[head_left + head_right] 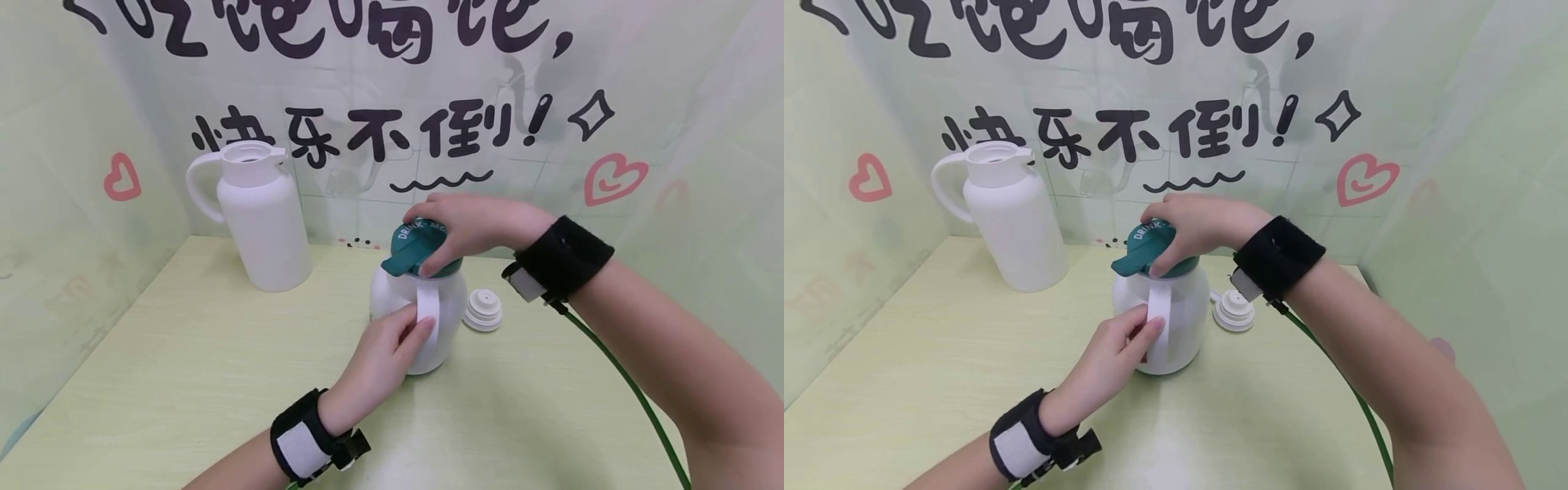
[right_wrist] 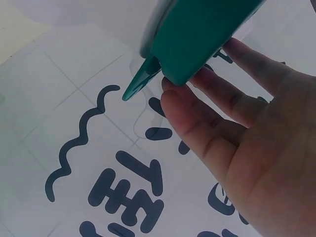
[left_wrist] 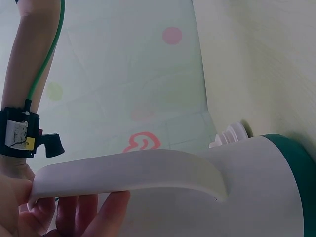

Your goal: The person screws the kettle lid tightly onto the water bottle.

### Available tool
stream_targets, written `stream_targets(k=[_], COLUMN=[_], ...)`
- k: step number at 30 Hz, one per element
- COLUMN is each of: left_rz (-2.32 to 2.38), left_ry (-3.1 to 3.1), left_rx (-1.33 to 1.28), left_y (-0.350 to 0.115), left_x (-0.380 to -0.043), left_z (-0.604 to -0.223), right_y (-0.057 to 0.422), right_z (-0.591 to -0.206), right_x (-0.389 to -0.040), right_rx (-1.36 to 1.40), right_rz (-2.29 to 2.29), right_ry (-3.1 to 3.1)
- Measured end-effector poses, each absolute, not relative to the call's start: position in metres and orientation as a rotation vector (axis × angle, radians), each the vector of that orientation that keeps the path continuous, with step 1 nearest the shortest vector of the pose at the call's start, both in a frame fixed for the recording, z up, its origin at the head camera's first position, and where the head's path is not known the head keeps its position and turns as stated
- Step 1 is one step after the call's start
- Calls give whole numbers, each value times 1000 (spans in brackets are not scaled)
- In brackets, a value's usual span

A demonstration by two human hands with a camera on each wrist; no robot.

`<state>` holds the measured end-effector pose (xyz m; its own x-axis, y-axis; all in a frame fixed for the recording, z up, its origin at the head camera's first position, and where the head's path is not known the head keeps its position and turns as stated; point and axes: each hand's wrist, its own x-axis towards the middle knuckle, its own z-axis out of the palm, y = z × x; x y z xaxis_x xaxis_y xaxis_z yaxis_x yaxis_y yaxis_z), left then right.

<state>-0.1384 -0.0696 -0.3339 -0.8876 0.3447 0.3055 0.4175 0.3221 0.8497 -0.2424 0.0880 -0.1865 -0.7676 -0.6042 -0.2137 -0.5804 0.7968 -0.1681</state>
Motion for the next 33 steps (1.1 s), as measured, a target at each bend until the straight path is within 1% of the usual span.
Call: stream_targets(k=[22, 25, 33], left_rz=[-1628, -1629, -1625], left_ry=[-2493, -2496, -2501], left_rx=[-720, -719, -721], left_y=[-69, -70, -69], left_x=[-138, -138, -138], left_z=[-334, -334, -334], right_y=[89, 91, 101], right_z=[-189, -187, -184], right_x=[-238, -240, -243], right_rx=[-907, -955, -1188], right_rz=[-116, -142, -159], right_ry=[2768, 2748, 2606])
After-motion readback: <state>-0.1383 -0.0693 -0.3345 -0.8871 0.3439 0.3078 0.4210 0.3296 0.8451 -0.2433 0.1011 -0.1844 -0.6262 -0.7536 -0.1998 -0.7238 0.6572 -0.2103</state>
